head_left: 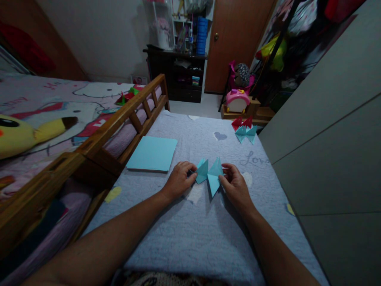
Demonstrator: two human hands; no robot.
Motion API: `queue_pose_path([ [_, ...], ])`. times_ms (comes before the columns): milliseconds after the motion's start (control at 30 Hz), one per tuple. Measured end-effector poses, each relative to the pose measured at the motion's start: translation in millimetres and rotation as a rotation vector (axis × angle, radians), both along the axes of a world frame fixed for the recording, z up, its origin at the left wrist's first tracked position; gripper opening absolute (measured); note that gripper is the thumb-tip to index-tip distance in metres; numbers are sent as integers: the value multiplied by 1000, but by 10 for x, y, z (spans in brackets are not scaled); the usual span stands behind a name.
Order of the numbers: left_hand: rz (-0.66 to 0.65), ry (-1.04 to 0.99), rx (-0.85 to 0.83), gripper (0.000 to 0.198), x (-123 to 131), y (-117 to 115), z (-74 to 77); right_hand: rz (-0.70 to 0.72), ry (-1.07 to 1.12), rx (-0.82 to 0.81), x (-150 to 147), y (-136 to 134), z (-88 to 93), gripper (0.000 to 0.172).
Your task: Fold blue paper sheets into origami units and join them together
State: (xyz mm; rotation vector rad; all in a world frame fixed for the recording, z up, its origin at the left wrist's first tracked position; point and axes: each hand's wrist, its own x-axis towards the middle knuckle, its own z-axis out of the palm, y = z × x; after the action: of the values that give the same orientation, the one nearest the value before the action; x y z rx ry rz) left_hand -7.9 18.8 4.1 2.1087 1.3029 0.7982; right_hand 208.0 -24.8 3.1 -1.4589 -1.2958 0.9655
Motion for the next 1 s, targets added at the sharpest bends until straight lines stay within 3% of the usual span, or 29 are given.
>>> queue_pose_path([
  [400,-12,-87,-98,13,-11,3,21,12,-21,-6,17,-12,-3,31],
  [1000,12,-91,-71,11,-26,-2,-2,-14,-105,4,17,4,-5,34],
])
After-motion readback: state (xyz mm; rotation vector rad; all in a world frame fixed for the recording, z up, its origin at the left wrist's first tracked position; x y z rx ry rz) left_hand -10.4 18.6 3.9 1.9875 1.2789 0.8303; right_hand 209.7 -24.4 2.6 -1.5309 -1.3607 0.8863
